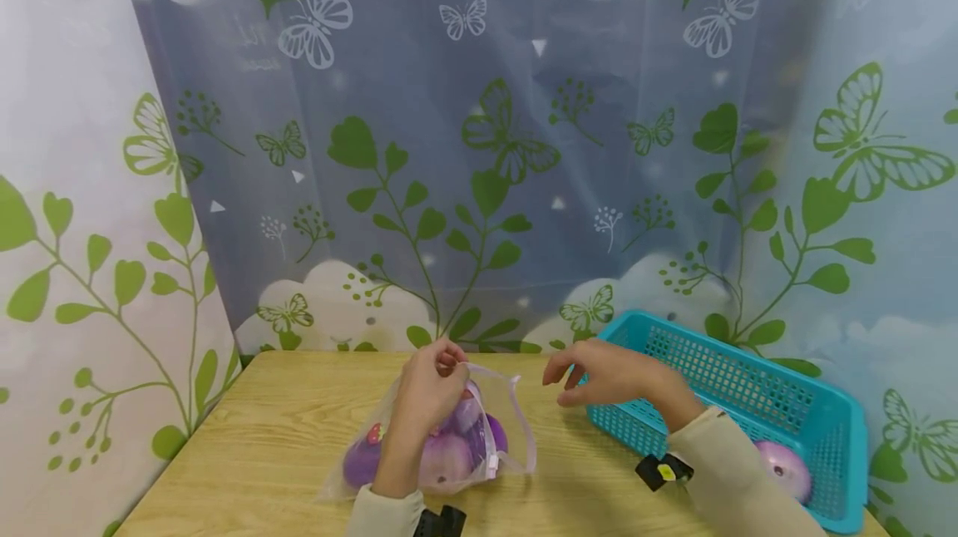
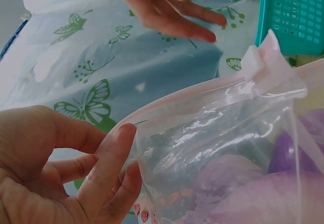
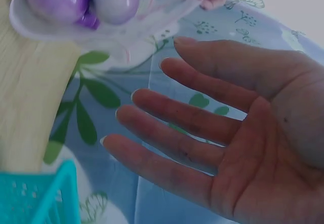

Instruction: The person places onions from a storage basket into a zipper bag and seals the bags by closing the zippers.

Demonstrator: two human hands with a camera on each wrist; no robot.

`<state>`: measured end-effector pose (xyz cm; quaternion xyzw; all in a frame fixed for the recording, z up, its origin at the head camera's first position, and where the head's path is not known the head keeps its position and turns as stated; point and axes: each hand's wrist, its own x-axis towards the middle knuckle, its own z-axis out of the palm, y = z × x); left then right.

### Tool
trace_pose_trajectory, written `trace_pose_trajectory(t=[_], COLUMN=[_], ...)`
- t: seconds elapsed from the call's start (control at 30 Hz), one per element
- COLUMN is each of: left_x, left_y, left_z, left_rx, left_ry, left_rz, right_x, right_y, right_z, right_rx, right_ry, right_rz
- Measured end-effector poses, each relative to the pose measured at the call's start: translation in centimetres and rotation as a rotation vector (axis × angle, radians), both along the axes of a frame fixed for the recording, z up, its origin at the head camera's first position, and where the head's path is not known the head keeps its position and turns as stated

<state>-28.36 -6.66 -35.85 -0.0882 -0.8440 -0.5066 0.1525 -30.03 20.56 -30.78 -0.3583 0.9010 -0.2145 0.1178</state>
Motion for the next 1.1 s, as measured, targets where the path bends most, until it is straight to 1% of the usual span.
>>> trace_pose_trajectory(t=[0.23,0.5,0.57,0.73,0.83,0.93,1.1], left_x=[0.2,0.4,0.4,0.4,0.4,0.4,0.4], left_y=[0.1,0.1,0.1,0.1,0.1,0.1,0.1], left_z=[0.1,0.2,0.2,0.1,0.2,0.2,0.2], left_rx=[0.029,0.030,0.021,-0.006,-0.010,-0.008,-0.005], left_ry=[-0.033,-0.049,-0.048,-0.043,-0.041,-0.041,-0.042], left_rz=[-0.035,-0.063,-0.064,-0.054,-0.052,-0.050,-0.053], right_x=[-0.2,-0.4,-0.6,-0.7,-0.8,-1.0,-1.3], right_y=[2.5,5.7,6.5,8.2,9.3,10.4,12.3], right_z=[1.0,1.3,1.2,1.4,1.5,1.2,0.2], right_rx=[0.061,0.120,0.140,0.192,0.211,0.222,0.243], right_ry=[0.041,0.053,0.030,-0.072,-0.116,-0.133,-0.139], right_rz=[-0.014,-0.062,-0.087,-0.156,-0.193,-0.225,-0.280])
